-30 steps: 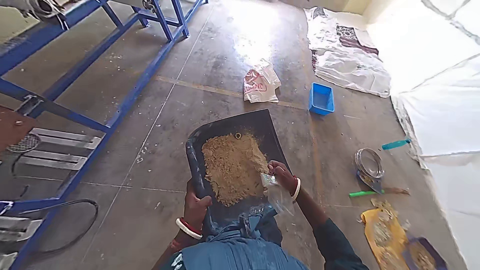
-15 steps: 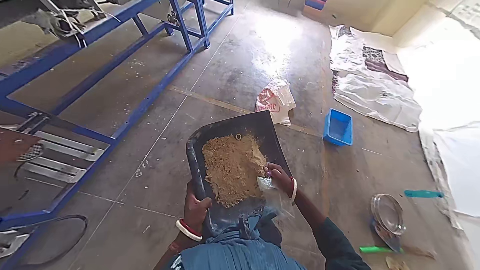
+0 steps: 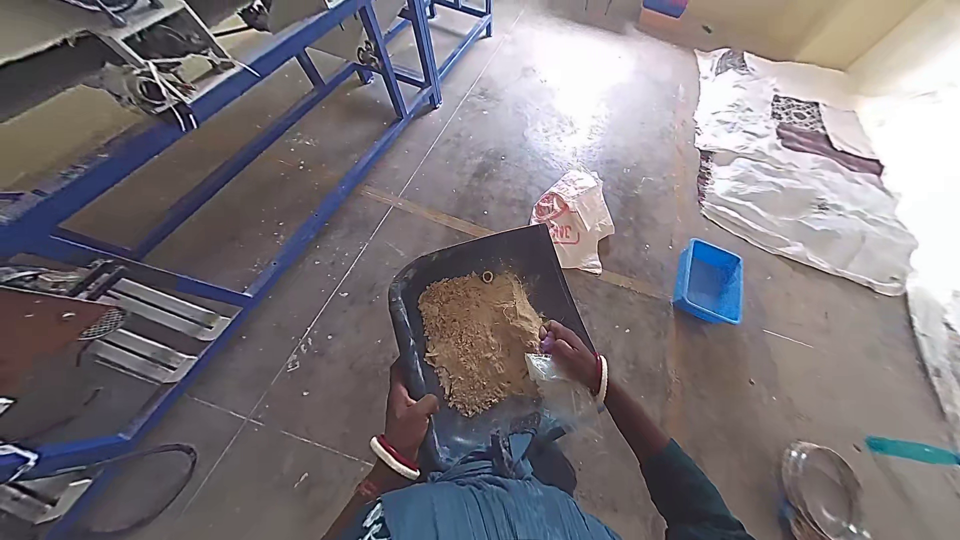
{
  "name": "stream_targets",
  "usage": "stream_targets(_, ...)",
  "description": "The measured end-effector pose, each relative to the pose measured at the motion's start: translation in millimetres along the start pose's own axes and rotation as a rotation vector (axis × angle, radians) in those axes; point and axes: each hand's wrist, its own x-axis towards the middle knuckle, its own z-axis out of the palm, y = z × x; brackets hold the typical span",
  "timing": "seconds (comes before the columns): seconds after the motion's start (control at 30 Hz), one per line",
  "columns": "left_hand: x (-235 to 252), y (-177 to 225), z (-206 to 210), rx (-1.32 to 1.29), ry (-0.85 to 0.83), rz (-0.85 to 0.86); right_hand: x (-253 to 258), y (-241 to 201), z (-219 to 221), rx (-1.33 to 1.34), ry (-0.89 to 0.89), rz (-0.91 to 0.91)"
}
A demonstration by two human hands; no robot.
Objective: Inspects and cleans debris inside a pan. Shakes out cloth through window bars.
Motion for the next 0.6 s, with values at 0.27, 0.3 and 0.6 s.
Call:
stream_targets(0.27, 56, 8, 14, 0.08, -0.123, 0.204, 48, -30, 13, -0.323, -0.182, 0.062)
stream_targets(0.3, 65, 9, 15, 0.108, -0.139, 0.24, 58, -36, 19, -0.347, -0.215, 0.082)
stream_targets(0.6, 181, 42, 8, 0.153, -0.41, 0.418, 178, -67, 57, -0.303, -0.267, 0.011)
